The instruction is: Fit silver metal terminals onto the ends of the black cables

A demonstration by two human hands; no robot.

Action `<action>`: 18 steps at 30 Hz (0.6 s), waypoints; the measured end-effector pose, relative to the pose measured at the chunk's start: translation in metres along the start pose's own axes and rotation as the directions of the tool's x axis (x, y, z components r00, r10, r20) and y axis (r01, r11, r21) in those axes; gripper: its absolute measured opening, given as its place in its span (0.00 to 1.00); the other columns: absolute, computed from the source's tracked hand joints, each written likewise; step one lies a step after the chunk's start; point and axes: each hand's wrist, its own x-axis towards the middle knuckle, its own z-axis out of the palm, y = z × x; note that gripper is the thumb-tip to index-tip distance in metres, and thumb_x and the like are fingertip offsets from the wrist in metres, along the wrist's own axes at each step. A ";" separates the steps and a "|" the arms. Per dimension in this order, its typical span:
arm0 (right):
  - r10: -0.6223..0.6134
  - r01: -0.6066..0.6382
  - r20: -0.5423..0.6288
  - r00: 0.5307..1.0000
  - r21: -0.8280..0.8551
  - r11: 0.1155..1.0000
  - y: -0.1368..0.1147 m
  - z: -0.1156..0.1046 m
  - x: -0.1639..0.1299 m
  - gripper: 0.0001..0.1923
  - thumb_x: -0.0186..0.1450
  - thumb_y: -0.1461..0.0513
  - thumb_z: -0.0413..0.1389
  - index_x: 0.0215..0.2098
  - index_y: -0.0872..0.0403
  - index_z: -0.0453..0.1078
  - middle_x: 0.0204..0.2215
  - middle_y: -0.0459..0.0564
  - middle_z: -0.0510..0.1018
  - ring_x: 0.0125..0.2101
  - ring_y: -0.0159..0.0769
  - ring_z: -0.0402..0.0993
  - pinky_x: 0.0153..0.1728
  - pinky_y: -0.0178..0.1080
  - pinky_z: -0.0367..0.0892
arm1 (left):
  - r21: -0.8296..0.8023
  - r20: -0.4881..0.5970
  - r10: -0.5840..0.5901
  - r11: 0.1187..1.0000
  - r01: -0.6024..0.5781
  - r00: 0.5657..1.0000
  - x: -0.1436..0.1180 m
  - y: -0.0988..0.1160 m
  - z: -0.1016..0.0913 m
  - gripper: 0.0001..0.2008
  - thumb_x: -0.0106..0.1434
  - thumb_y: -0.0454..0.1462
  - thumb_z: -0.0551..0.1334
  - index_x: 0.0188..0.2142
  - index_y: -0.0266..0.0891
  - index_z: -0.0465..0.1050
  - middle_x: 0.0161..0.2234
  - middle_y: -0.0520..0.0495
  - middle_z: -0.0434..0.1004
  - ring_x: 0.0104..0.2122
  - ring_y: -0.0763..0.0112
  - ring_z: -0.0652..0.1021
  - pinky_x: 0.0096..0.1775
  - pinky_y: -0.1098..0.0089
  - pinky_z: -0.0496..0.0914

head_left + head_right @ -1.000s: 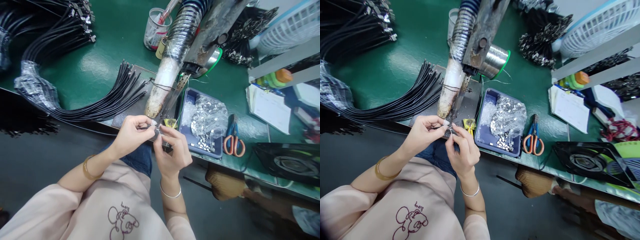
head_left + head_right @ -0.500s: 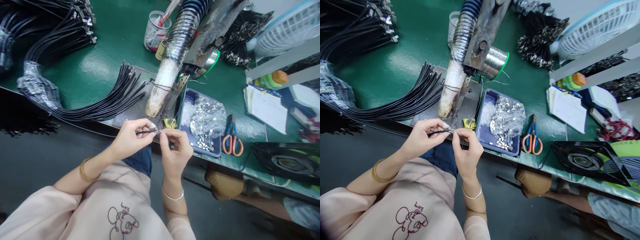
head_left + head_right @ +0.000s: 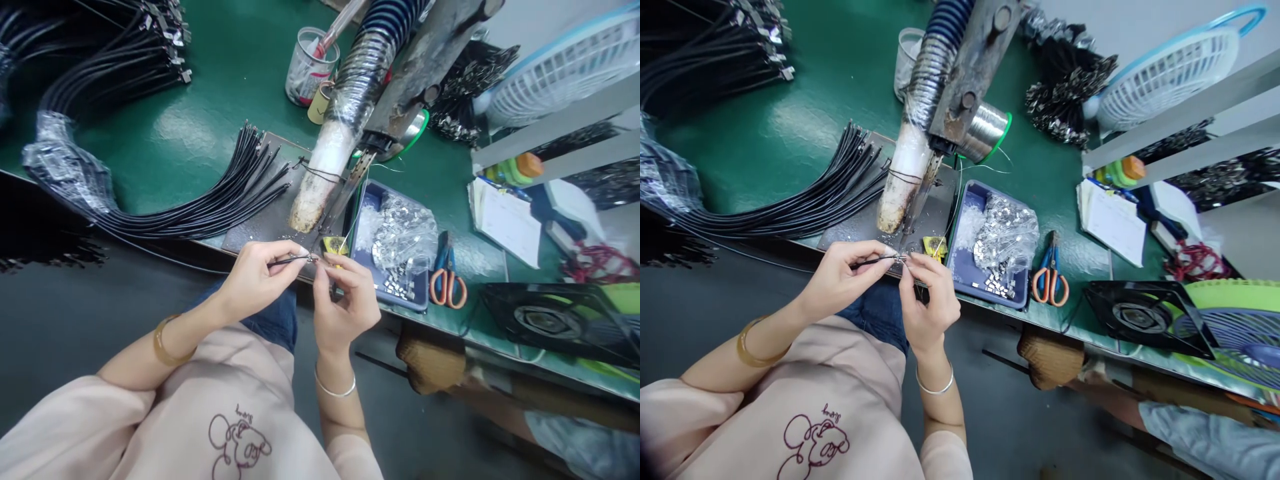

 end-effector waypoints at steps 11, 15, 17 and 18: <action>-0.106 0.105 -0.006 0.994 -0.120 0.987 0.003 0.007 0.005 0.08 0.65 0.69 0.62 0.37 0.51 0.72 0.36 0.47 0.84 0.37 0.34 0.83 0.40 0.38 0.78 | 0.159 -0.117 0.170 0.976 -0.150 0.979 0.004 -0.008 0.005 0.09 0.64 0.34 0.61 0.36 0.32 0.80 0.24 0.48 0.78 0.21 0.76 0.71 0.27 0.75 0.66; -0.111 0.108 -0.020 0.994 -0.119 0.987 0.000 0.007 0.008 0.08 0.65 0.70 0.62 0.37 0.50 0.72 0.36 0.47 0.84 0.36 0.34 0.83 0.39 0.37 0.79 | 0.182 -0.141 0.248 0.958 -0.221 0.958 0.006 -0.006 0.005 0.08 0.64 0.33 0.61 0.35 0.32 0.80 0.25 0.47 0.79 0.21 0.76 0.72 0.27 0.75 0.67; -0.110 0.107 -0.019 0.994 -0.119 0.987 -0.001 0.007 0.008 0.08 0.65 0.69 0.62 0.37 0.50 0.71 0.37 0.48 0.84 0.36 0.34 0.83 0.39 0.37 0.80 | 0.166 -0.133 0.250 0.959 -0.227 0.959 0.006 -0.004 0.004 0.07 0.63 0.32 0.62 0.35 0.32 0.79 0.25 0.47 0.80 0.22 0.76 0.73 0.27 0.76 0.67; -0.109 0.106 -0.018 0.994 -0.118 0.987 -0.002 0.007 0.007 0.09 0.65 0.69 0.62 0.37 0.50 0.71 0.37 0.48 0.84 0.36 0.34 0.83 0.38 0.37 0.80 | 0.150 -0.126 0.233 0.965 -0.214 0.964 0.006 -0.004 0.003 0.07 0.63 0.32 0.62 0.35 0.32 0.79 0.26 0.48 0.80 0.22 0.77 0.72 0.27 0.76 0.67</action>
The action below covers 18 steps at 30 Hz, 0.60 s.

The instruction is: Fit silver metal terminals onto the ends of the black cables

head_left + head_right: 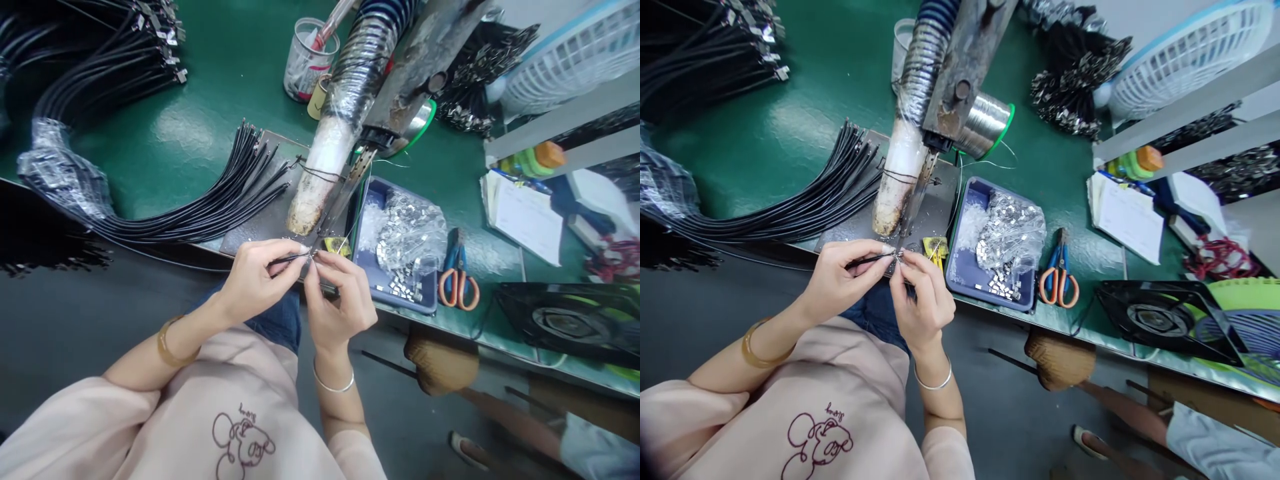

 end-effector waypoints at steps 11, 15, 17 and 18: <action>0.091 -0.103 0.128 0.988 0.091 0.991 0.000 -0.018 0.000 0.07 0.65 0.69 0.61 0.36 0.51 0.72 0.38 0.48 0.84 0.38 0.35 0.83 0.40 0.37 0.79 | -0.137 0.141 -0.225 0.960 0.244 0.964 -0.003 0.001 -0.002 0.05 0.61 0.35 0.62 0.31 0.34 0.76 0.22 0.51 0.73 0.21 0.77 0.69 0.23 0.77 0.63; 0.393 -0.440 0.242 0.887 0.185 0.879 -0.006 -0.038 0.001 0.04 0.70 0.63 0.57 0.36 0.52 0.71 0.33 0.46 0.83 0.23 0.29 0.78 0.23 0.31 0.72 | -0.111 0.159 -0.212 0.967 0.231 0.964 -0.005 0.002 -0.005 0.07 0.61 0.33 0.61 0.27 0.33 0.75 0.21 0.52 0.71 0.21 0.78 0.68 0.24 0.77 0.63; 0.447 -0.494 0.273 0.852 0.138 0.858 -0.009 -0.044 0.001 0.06 0.72 0.60 0.55 0.37 0.52 0.71 0.23 0.41 0.78 0.17 0.26 0.72 0.19 0.29 0.66 | -0.064 0.127 -0.135 0.988 0.144 0.983 -0.007 0.004 -0.005 0.08 0.61 0.32 0.61 0.26 0.33 0.74 0.20 0.53 0.70 0.20 0.79 0.65 0.23 0.77 0.61; 0.434 -0.477 0.292 0.853 0.093 0.874 -0.010 -0.044 0.001 0.07 0.72 0.60 0.55 0.37 0.52 0.72 0.20 0.39 0.74 0.16 0.25 0.70 0.20 0.28 0.65 | -0.036 0.107 -0.075 0.996 0.079 0.991 -0.007 0.005 -0.006 0.08 0.62 0.32 0.61 0.26 0.34 0.74 0.20 0.53 0.70 0.20 0.80 0.65 0.23 0.77 0.61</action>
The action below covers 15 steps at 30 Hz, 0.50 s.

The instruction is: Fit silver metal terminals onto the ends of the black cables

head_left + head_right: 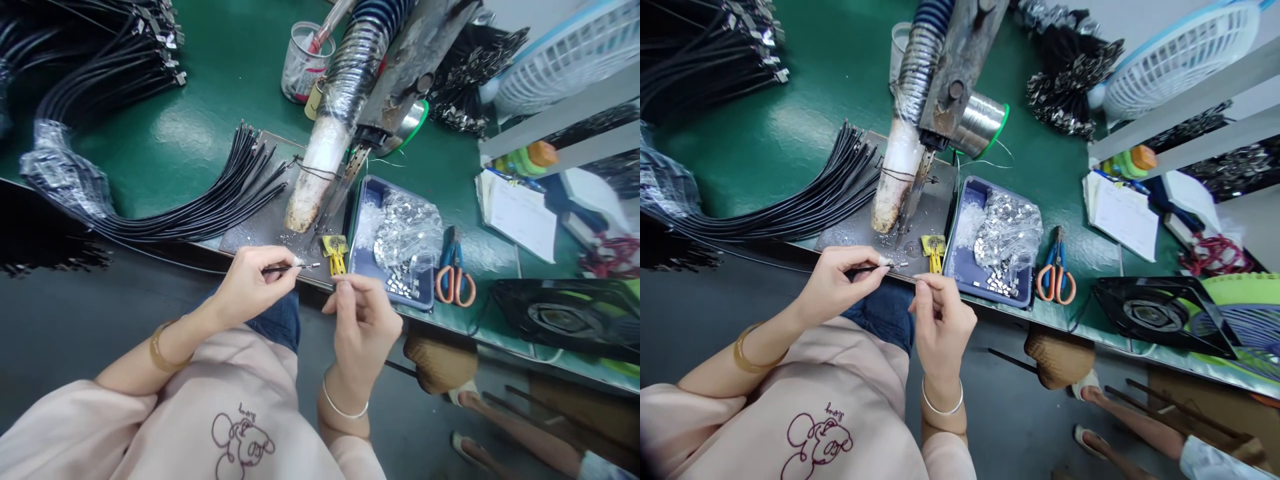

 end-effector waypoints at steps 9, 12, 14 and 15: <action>-0.198 0.188 -0.050 0.979 -0.159 0.969 0.005 0.005 -0.011 0.09 0.70 0.60 0.56 0.31 0.52 0.73 0.18 0.39 0.71 0.15 0.24 0.61 0.20 0.30 0.61 | -0.230 0.192 -0.084 0.965 0.128 0.978 -0.008 -0.001 -0.007 0.06 0.62 0.34 0.62 0.31 0.33 0.77 0.21 0.51 0.74 0.20 0.78 0.70 0.25 0.76 0.66; -0.199 0.118 -0.287 0.937 -0.274 0.954 0.012 -0.013 -0.005 0.09 0.70 0.57 0.56 0.34 0.51 0.75 0.20 0.41 0.74 0.16 0.27 0.65 0.20 0.32 0.61 | -0.364 0.398 -0.174 0.871 0.330 0.900 -0.009 -0.003 -0.018 0.07 0.60 0.37 0.67 0.31 0.34 0.80 0.20 0.50 0.75 0.18 0.77 0.70 0.22 0.76 0.66; -0.167 0.044 -0.272 0.948 -0.408 0.912 0.022 -0.026 0.010 0.12 0.70 0.55 0.56 0.33 0.52 0.75 0.19 0.43 0.74 0.17 0.30 0.65 0.22 0.34 0.61 | -0.378 0.502 -0.149 0.848 0.371 0.852 -0.008 -0.004 -0.024 0.07 0.58 0.38 0.70 0.30 0.35 0.81 0.20 0.49 0.76 0.19 0.76 0.71 0.22 0.76 0.66; -0.158 0.040 -0.216 0.964 -0.468 0.883 0.028 -0.032 0.020 0.14 0.69 0.53 0.56 0.30 0.53 0.75 0.20 0.45 0.75 0.19 0.31 0.66 0.24 0.35 0.62 | -0.376 0.542 -0.126 0.848 0.374 0.831 -0.007 -0.004 -0.026 0.07 0.58 0.38 0.70 0.29 0.35 0.82 0.21 0.48 0.77 0.19 0.76 0.72 0.23 0.75 0.68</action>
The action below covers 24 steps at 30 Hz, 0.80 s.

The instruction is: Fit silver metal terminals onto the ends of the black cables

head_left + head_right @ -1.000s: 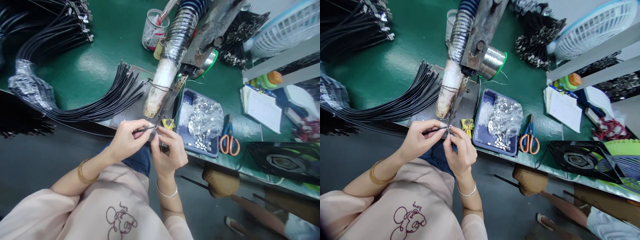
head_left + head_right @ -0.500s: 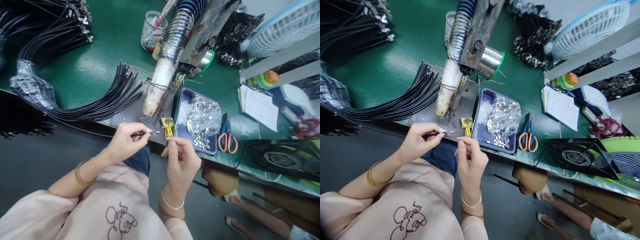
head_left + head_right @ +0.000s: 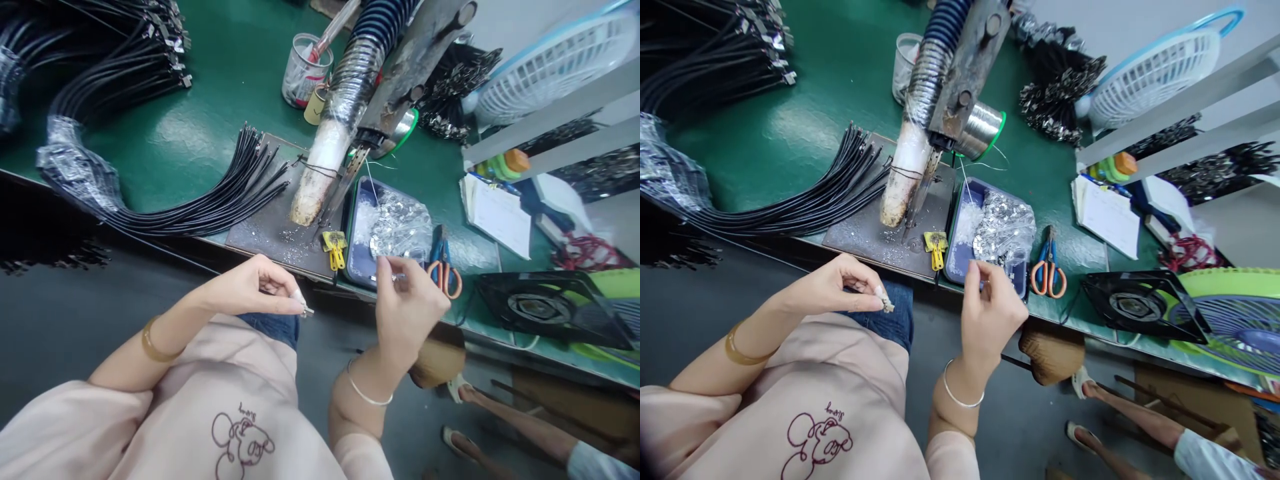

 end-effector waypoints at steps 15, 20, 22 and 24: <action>0.046 -0.028 0.355 0.934 -0.053 0.998 0.036 0.014 0.042 0.17 0.62 0.49 0.54 0.27 0.52 0.72 0.22 0.49 0.77 0.20 0.36 0.65 0.28 0.39 0.58 | -0.089 -0.257 0.006 0.996 -0.030 0.967 0.012 0.000 0.007 0.10 0.56 0.40 0.67 0.27 0.34 0.75 0.18 0.56 0.64 0.20 0.81 0.62 0.23 0.77 0.57; 0.105 -0.108 0.082 0.991 0.038 0.993 0.018 0.006 0.021 0.14 0.62 0.52 0.56 0.27 0.52 0.72 0.14 0.41 0.65 0.15 0.31 0.58 0.23 0.36 0.54 | 0.042 -0.409 0.088 0.996 -0.077 0.908 0.016 -0.007 0.014 0.09 0.55 0.38 0.64 0.23 0.35 0.70 0.18 0.55 0.64 0.20 0.80 0.63 0.24 0.76 0.60; 0.165 -0.163 -0.006 0.986 0.139 0.977 0.013 0.007 0.013 0.11 0.62 0.53 0.58 0.28 0.53 0.73 0.17 0.41 0.68 0.15 0.29 0.57 0.21 0.35 0.53 | 0.132 -0.464 0.156 0.986 -0.107 0.872 0.017 -0.009 0.018 0.08 0.55 0.37 0.63 0.22 0.35 0.69 0.19 0.54 0.65 0.21 0.79 0.65 0.25 0.77 0.62; 0.229 -0.212 -0.046 0.972 0.234 0.949 0.009 0.008 0.008 0.10 0.61 0.55 0.59 0.31 0.53 0.74 0.22 0.44 0.74 0.16 0.27 0.58 0.21 0.34 0.54 | 0.201 -0.503 0.208 0.972 -0.120 0.839 0.017 -0.011 0.022 0.07 0.56 0.36 0.62 0.23 0.36 0.69 0.20 0.54 0.67 0.22 0.78 0.67 0.27 0.77 0.65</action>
